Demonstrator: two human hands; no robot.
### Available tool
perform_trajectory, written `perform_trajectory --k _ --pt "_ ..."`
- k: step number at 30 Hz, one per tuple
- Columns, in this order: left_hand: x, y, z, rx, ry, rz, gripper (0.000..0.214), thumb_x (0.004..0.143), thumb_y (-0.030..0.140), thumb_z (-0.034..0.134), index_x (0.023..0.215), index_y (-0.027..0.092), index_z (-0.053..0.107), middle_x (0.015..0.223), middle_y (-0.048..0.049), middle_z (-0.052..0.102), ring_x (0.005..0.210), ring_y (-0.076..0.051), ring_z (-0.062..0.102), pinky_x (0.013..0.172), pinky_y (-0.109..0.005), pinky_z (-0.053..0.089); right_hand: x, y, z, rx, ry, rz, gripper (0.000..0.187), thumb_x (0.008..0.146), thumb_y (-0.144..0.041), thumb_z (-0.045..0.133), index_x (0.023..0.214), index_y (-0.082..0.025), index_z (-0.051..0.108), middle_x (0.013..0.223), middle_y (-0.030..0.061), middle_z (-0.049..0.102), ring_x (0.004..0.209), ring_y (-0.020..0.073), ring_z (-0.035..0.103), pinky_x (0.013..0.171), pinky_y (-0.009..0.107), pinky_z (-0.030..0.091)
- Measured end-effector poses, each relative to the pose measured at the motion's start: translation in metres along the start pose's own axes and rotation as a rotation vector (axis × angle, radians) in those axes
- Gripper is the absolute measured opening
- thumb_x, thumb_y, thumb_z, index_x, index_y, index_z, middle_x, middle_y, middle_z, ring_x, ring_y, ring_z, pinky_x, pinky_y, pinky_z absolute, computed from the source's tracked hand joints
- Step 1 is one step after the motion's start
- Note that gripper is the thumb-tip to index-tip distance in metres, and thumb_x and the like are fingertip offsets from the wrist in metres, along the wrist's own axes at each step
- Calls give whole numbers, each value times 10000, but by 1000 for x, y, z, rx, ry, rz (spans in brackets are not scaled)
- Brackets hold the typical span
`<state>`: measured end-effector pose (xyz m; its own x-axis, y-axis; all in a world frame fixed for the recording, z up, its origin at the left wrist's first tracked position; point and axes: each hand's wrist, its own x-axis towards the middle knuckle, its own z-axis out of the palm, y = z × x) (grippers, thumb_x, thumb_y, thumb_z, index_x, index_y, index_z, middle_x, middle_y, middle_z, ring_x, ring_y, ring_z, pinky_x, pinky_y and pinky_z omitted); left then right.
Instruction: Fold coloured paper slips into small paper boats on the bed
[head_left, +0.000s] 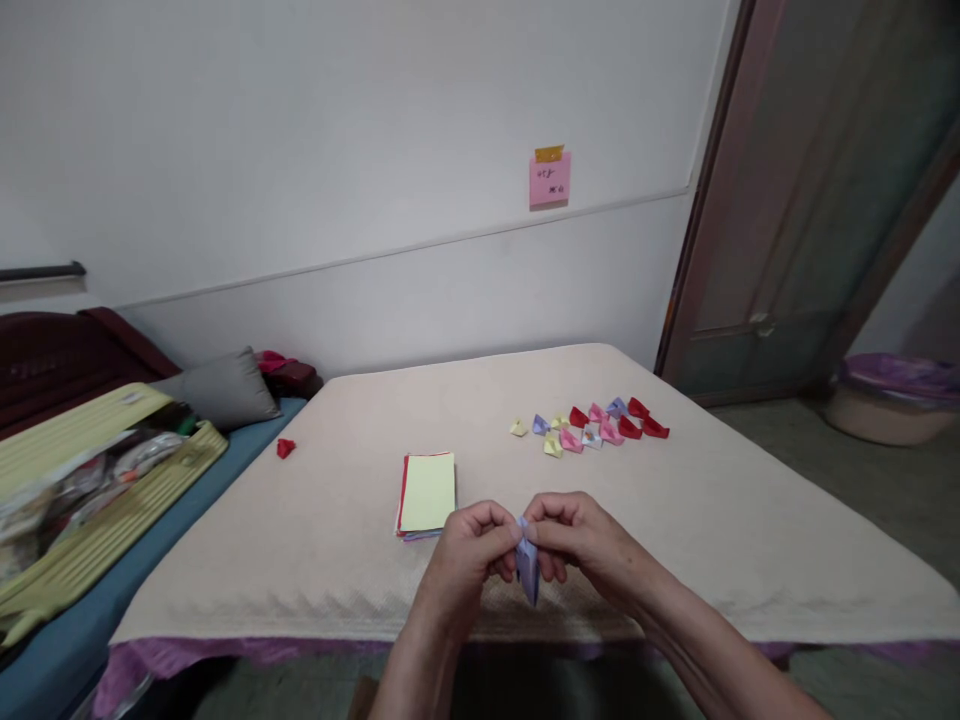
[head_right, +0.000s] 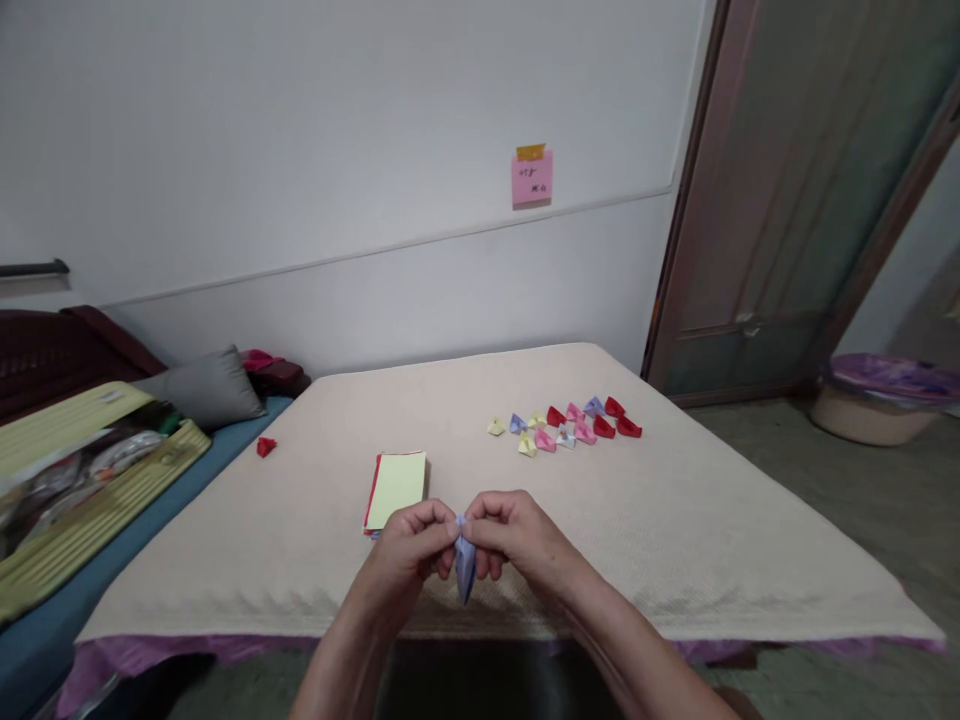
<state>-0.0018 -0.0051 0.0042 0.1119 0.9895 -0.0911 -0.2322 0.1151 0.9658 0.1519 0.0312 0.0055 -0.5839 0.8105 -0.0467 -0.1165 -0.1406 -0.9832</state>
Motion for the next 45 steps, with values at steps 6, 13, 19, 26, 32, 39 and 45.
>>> perform_trajectory --k 6,13,19,26,32,39,45 --pt "0 0 0 34 11 -12 177 702 252 656 620 129 559 451 28 522 391 -58 421 421 -181 291 -3 -5 -2 -17 -53 -47 266 783 -355 601 663 -118 586 529 16 621 441 80 521 432 178 376" --pt "0 1 1 54 8 -7 150 691 238 655 633 127 572 453 30 523 394 -59 423 419 -178 278 -2 -5 0 -36 -17 6 237 746 -345 625 654 -130 585 484 6 607 416 98 531 394 179 359" --pt "-3 5 3 -46 -23 -19 132 714 205 631 634 118 572 447 23 519 390 -52 421 416 -168 261 -3 -3 -1 48 -25 24 180 746 -289 599 664 -130 593 461 -1 599 393 87 520 381 168 333" --pt "-4 3 3 -106 -61 -22 123 728 200 620 649 113 581 457 15 527 396 -54 428 426 -168 268 -3 0 -3 107 -47 26 209 750 -326 612 688 -127 590 485 7 611 401 91 530 376 168 328" --pt "-4 4 3 -74 -40 -18 142 714 222 639 639 115 584 464 16 528 406 -55 426 432 -171 277 -2 -2 -2 53 -36 22 192 732 -308 620 673 -128 589 471 -1 595 388 88 515 377 172 342" --pt "-2 1 1 26 -12 0 187 682 280 680 627 125 589 455 19 532 398 -66 430 428 -185 304 -2 -5 1 -50 -16 4 168 700 -283 629 635 -136 579 467 -2 603 381 93 511 374 183 357" --pt "-1 0 2 29 -15 6 154 652 245 693 639 117 608 478 9 559 417 -70 453 436 -186 313 -2 -4 0 -80 -16 -14 180 707 -290 645 644 -135 579 474 -5 601 399 92 521 373 174 348"
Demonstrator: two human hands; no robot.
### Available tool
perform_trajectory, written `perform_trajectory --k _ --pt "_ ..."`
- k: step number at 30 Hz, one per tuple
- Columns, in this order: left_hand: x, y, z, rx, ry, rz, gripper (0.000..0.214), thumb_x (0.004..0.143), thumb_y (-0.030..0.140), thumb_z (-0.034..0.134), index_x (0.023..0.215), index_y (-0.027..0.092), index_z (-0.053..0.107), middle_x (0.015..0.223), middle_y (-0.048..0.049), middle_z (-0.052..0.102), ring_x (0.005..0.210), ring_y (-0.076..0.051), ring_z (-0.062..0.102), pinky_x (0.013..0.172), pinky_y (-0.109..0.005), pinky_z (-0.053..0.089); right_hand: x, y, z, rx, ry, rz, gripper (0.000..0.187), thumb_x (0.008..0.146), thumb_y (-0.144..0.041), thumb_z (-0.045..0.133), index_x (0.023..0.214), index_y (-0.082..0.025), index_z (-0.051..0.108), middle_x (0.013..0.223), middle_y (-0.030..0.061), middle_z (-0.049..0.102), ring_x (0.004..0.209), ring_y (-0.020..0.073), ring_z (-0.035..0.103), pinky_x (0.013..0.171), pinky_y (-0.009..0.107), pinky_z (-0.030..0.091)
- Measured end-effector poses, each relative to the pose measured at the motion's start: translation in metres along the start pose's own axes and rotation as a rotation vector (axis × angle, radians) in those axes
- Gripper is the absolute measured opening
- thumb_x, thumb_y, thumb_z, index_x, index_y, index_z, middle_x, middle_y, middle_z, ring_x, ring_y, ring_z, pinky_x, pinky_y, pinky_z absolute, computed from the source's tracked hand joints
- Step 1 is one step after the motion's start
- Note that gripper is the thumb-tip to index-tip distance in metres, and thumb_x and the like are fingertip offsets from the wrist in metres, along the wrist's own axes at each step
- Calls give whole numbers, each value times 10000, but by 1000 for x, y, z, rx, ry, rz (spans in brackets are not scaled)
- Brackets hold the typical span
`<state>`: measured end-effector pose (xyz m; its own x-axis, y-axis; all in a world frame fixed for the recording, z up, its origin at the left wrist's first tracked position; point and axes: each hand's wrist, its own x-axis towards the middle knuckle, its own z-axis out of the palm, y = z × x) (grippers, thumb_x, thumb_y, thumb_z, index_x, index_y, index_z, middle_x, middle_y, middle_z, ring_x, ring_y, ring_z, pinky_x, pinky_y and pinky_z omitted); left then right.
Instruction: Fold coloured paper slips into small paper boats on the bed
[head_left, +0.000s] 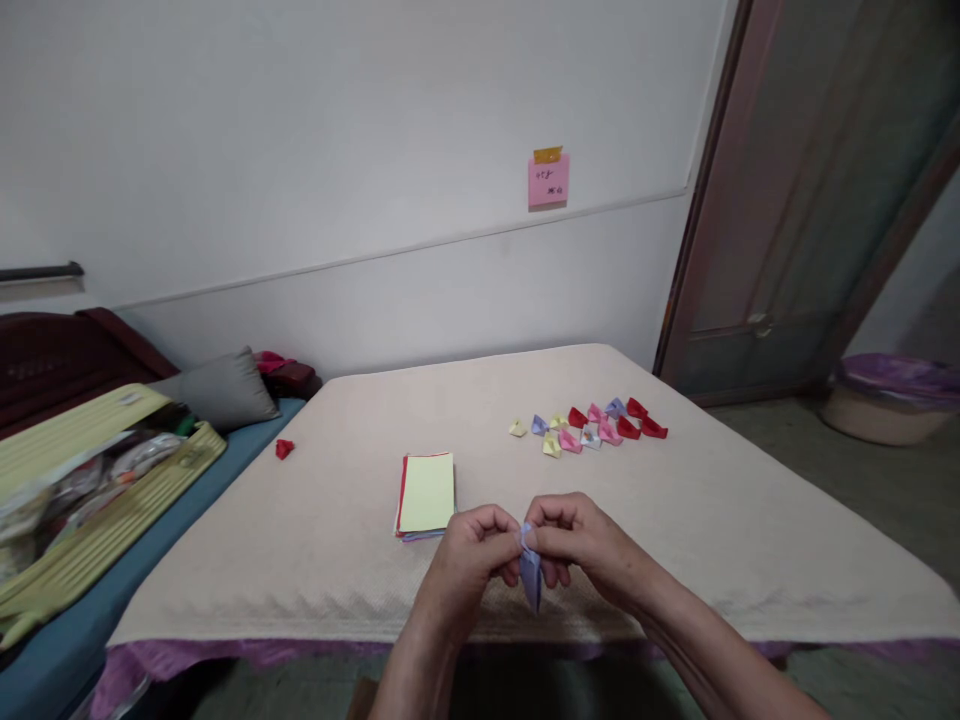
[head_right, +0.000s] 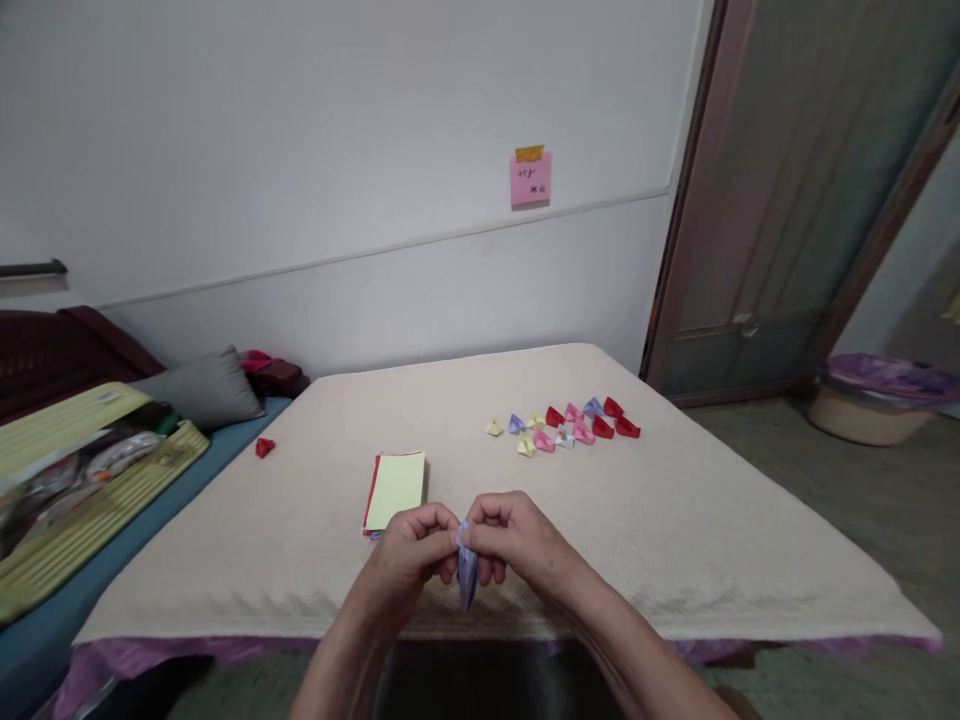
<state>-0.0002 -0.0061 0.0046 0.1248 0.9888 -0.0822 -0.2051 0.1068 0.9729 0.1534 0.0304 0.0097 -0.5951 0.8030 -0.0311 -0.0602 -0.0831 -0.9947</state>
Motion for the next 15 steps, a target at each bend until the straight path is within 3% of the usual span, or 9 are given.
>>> perform_trajectory --k 9,15 --pt "-2 2 1 -20 -27 -10 161 632 226 716 696 115 619 520 5 577 449 -79 488 472 -194 354 0 0 -1 1 28 3 86 679 -206 614 638 -137 584 456 -14 598 395 95 519 371 177 350" --pt "-2 4 2 -64 -19 -36 144 668 241 688 678 118 614 478 10 563 427 -75 475 460 -189 327 0 -2 -3 81 14 31 144 694 -259 618 629 -137 578 434 -10 585 374 93 511 366 177 336"
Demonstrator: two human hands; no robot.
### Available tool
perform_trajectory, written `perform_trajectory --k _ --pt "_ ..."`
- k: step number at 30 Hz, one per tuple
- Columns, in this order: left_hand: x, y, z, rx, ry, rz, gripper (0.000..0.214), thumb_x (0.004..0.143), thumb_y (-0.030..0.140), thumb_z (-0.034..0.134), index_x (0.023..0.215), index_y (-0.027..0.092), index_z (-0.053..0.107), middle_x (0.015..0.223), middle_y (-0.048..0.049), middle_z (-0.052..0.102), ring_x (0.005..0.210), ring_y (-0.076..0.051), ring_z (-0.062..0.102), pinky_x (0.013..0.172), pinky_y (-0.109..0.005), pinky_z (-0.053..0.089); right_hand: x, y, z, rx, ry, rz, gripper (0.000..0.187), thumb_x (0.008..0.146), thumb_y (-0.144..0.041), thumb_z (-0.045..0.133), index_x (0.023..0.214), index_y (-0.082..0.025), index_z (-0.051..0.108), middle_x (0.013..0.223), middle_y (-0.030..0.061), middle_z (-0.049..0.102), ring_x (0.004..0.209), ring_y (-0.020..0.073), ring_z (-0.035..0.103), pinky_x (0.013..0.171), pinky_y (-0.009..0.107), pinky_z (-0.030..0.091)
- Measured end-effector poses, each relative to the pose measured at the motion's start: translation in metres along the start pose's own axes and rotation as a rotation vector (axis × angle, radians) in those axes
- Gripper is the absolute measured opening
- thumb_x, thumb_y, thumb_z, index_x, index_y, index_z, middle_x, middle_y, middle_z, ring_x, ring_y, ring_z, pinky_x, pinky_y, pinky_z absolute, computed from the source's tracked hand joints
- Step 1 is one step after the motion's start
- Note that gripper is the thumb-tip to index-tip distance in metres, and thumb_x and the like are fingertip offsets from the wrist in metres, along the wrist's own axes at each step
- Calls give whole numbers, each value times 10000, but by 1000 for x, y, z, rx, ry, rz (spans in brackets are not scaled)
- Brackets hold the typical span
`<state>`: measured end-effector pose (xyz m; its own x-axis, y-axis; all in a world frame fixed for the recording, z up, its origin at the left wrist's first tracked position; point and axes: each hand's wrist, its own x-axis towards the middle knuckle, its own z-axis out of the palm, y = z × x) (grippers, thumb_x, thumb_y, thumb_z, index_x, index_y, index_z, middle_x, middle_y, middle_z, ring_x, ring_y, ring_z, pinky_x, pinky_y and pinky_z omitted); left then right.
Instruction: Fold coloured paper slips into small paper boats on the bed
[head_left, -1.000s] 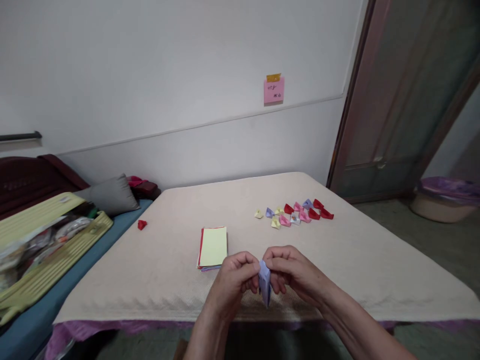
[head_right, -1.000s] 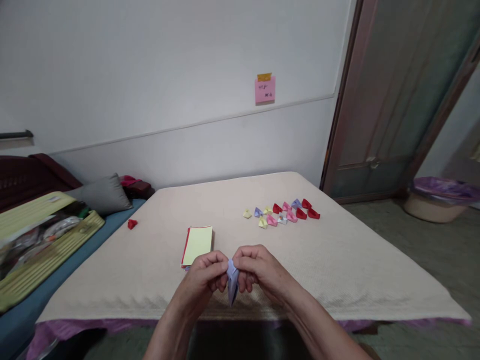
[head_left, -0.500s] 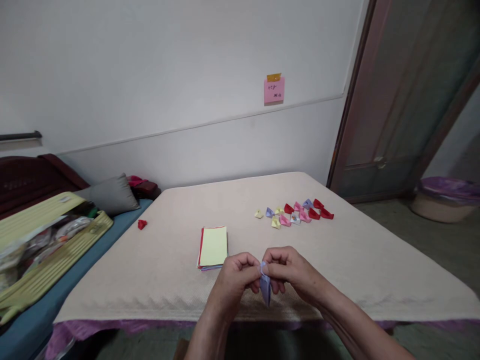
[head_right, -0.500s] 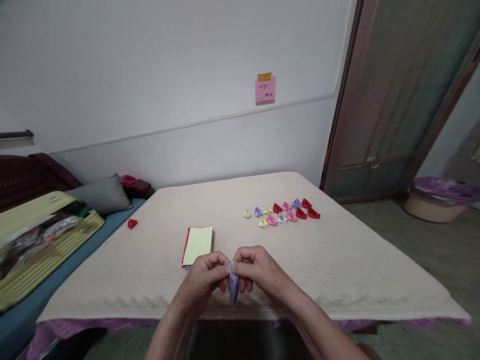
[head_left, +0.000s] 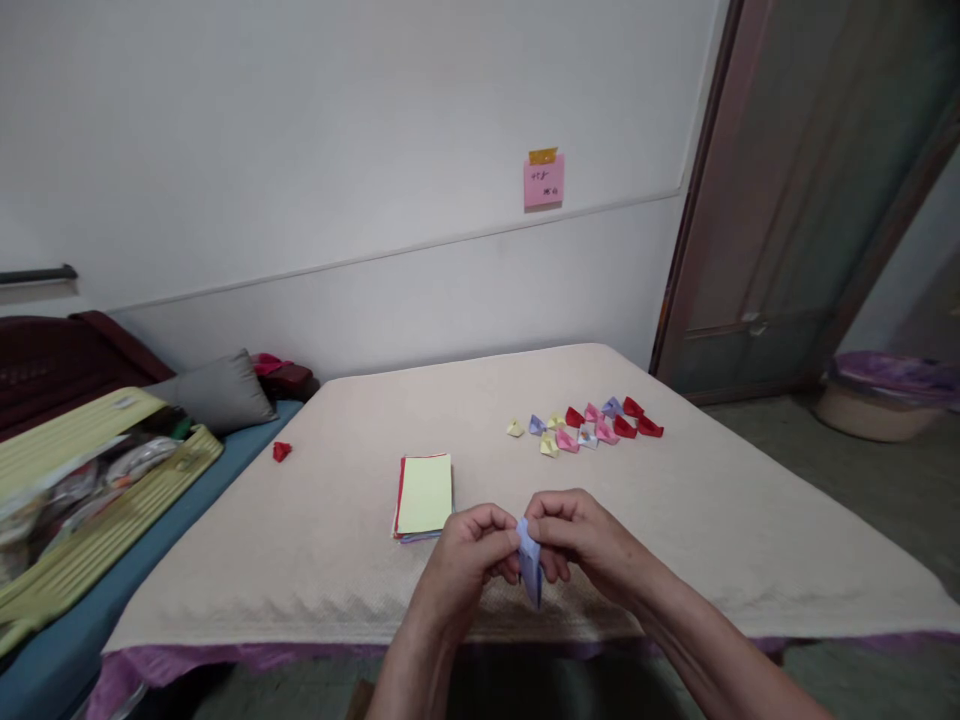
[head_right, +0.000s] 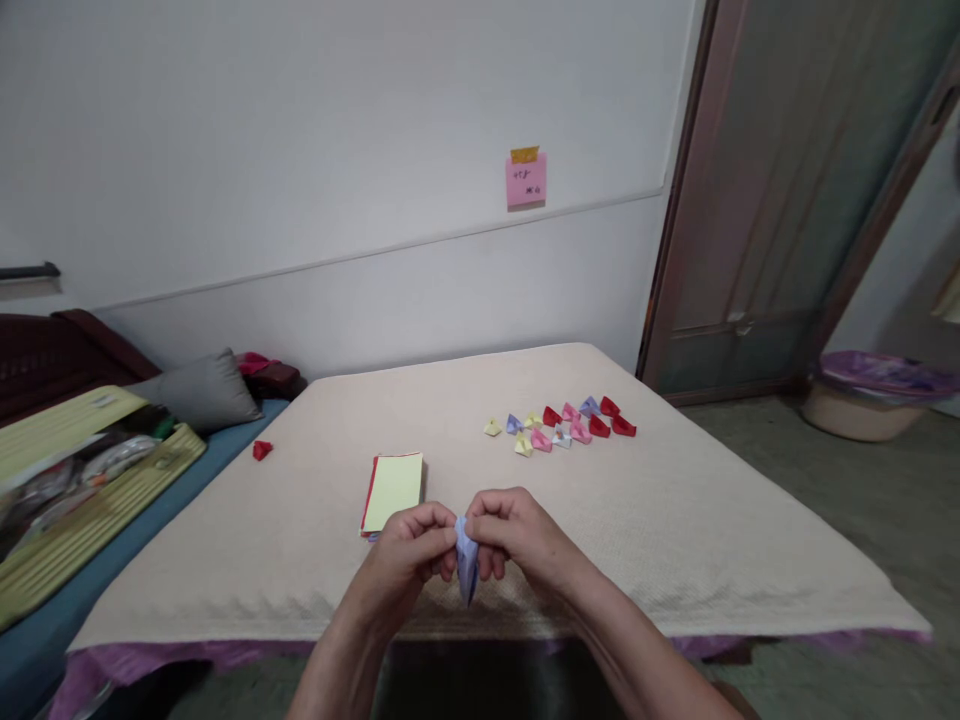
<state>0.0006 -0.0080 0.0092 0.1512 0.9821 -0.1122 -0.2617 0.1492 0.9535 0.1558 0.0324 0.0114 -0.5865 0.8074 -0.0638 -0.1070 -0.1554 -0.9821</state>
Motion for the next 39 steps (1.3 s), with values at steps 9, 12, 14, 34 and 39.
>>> perform_trajectory --k 9,12,14,34,39 --pt "-1 3 1 -34 -10 11 80 705 175 639 693 104 603 504 0 579 442 -65 486 476 -180 342 0 3 -1 72 7 0 140 708 -239 608 623 -134 575 419 -14 575 362 82 493 365 171 312" --pt "0 1 0 -15 -8 16 97 707 190 641 682 109 594 489 6 570 428 -63 477 462 -178 337 0 2 0 69 4 3 137 706 -236 608 618 -137 573 415 -16 571 361 83 491 367 173 311" --pt "2 -2 -1 14 -1 21 117 715 207 637 666 114 585 478 10 561 419 -64 469 451 -179 336 0 2 1 55 9 10 125 699 -222 606 613 -137 572 413 -17 569 360 83 489 368 172 312" --pt "2 -7 -2 -43 -27 -2 104 681 172 663 671 113 577 478 20 555 408 -55 455 433 -168 308 0 3 3 21 30 -29 144 705 -180 570 567 -138 563 372 -44 504 332 56 405 361 170 251" --pt "0 -4 -2 -40 -34 1 127 631 134 698 681 109 585 485 33 545 403 -48 447 418 -163 314 0 2 0 56 16 -16 102 694 -170 599 605 -121 588 396 -38 515 351 54 419 367 166 256"
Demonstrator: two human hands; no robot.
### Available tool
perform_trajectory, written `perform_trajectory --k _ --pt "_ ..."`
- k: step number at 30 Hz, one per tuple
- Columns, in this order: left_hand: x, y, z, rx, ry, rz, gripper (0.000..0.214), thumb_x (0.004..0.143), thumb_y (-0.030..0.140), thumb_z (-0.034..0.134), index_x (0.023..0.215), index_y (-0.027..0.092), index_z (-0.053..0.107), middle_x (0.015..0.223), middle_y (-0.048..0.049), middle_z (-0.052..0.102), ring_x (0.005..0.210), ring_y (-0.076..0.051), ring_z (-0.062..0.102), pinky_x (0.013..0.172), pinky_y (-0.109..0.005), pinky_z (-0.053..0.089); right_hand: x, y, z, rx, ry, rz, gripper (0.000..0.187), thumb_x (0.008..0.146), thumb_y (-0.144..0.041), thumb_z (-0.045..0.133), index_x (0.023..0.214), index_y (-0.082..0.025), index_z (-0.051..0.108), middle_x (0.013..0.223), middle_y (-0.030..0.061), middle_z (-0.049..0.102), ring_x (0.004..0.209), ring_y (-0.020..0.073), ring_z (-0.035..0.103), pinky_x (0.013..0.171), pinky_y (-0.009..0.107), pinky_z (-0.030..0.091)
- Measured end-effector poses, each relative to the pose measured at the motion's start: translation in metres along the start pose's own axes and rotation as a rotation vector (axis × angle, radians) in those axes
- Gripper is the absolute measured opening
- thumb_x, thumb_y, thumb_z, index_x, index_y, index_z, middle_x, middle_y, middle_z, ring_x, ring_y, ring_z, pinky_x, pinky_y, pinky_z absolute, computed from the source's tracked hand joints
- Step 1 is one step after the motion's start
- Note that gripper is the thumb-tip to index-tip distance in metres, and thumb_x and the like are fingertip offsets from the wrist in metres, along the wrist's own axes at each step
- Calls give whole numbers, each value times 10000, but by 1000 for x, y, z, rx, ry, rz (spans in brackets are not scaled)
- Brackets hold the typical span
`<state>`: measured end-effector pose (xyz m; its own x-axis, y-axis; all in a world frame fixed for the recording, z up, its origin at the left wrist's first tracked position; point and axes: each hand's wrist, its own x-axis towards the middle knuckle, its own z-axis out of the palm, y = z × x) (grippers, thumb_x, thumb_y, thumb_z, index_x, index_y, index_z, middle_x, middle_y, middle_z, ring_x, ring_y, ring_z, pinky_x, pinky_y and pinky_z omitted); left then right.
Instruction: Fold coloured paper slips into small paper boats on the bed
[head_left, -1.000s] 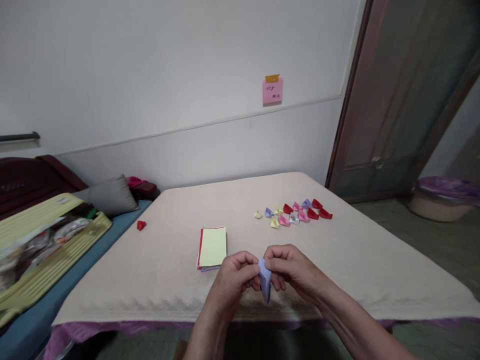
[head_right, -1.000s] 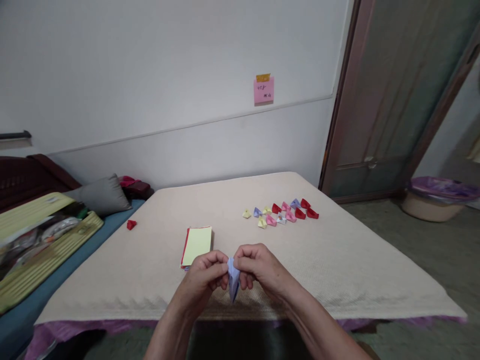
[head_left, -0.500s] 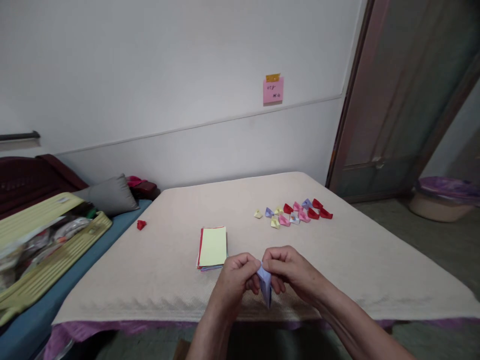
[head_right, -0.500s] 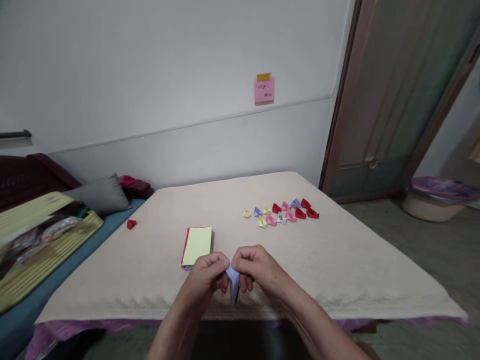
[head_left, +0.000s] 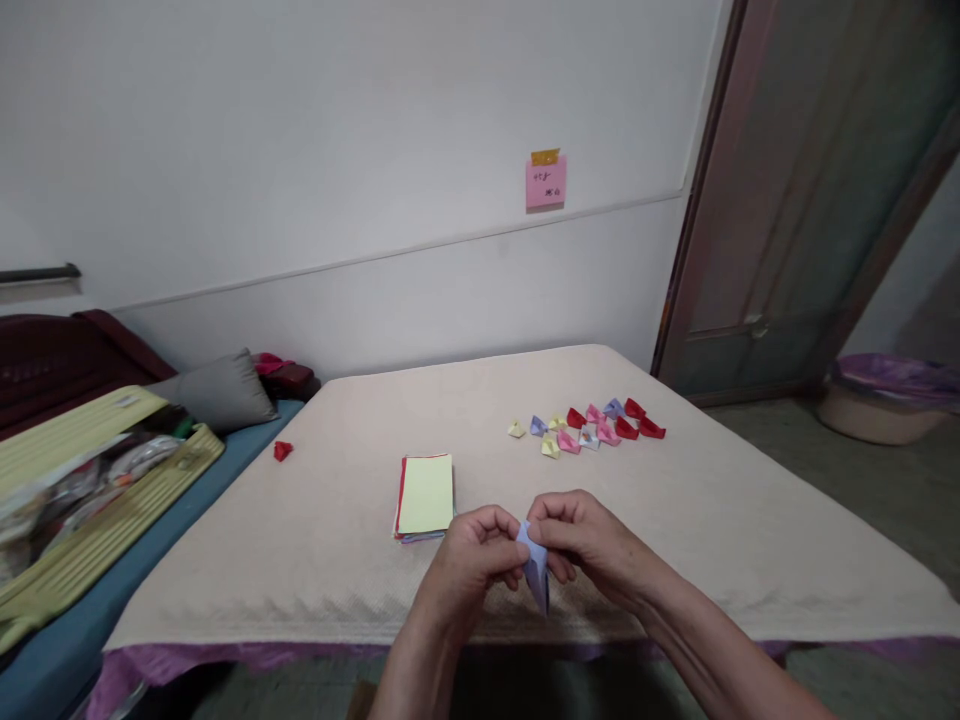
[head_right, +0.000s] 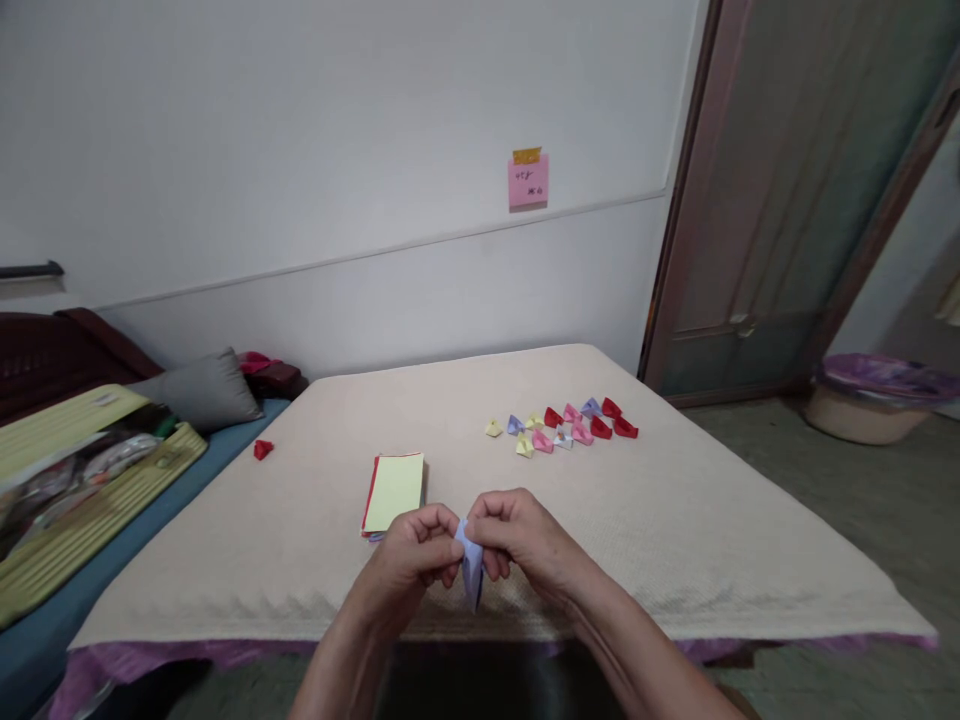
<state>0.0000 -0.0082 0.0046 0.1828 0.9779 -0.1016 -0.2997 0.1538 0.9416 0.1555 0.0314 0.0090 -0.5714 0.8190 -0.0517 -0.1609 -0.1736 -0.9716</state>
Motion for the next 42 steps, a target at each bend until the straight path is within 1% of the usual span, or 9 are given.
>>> perform_trajectory --k 3,6,14,20,27,33,38,40,42 --pt "0 1 0 -6 -3 15 125 637 132 701 683 105 587 499 32 548 413 -42 446 424 -160 321 -1 0 -2 11 -19 -12 38 671 -141 611 646 -115 601 436 -31 542 371 58 445 381 165 285" --pt "1 0 0 -21 -4 17 139 623 112 704 694 109 585 512 36 549 419 -42 450 426 -160 328 0 1 -2 7 -28 -16 9 655 -113 597 646 -114 600 430 -33 537 366 58 444 379 165 289" --pt "1 -1 0 6 -5 35 151 603 80 694 702 110 584 554 27 564 427 -41 447 423 -162 337 0 2 -2 17 -27 -8 18 648 -104 588 634 -114 596 408 -36 523 356 57 436 375 162 277" --pt "-1 3 1 -22 -3 28 114 656 83 630 748 119 574 534 27 561 436 -56 481 439 -169 358 0 2 -3 55 -34 -2 23 670 -130 609 658 -112 604 448 -27 547 363 51 438 377 161 278" --pt "1 -1 0 15 6 77 143 678 128 657 758 137 539 561 23 570 475 -68 508 456 -170 375 0 1 -4 74 -33 0 51 682 -156 620 663 -113 601 438 -22 547 369 61 448 377 166 278" --pt "0 -1 -1 35 16 97 113 700 141 640 723 138 530 546 16 571 480 -70 501 469 -173 368 -1 0 -3 86 -38 1 59 701 -172 611 677 -120 598 461 -13 566 383 62 448 399 173 293" --pt "2 0 0 75 31 120 108 689 137 630 709 142 524 594 10 573 518 -81 511 489 -187 379 -1 -2 -2 9 -52 -33 68 679 -178 638 694 -121 603 514 -8 589 420 71 467 425 184 328" --pt "2 0 1 112 36 119 95 679 123 612 706 142 523 580 17 559 515 -81 502 487 -189 377 -1 -3 -2 -51 -49 -52 80 671 -183 649 700 -122 607 550 -2 608 435 73 473 431 187 336" --pt "3 2 2 154 43 108 96 658 109 597 711 144 525 558 30 538 498 -78 477 473 -189 370 -1 -4 -2 -100 -25 -49 74 669 -184 647 689 -125 608 535 -6 604 432 77 473 426 189 333"
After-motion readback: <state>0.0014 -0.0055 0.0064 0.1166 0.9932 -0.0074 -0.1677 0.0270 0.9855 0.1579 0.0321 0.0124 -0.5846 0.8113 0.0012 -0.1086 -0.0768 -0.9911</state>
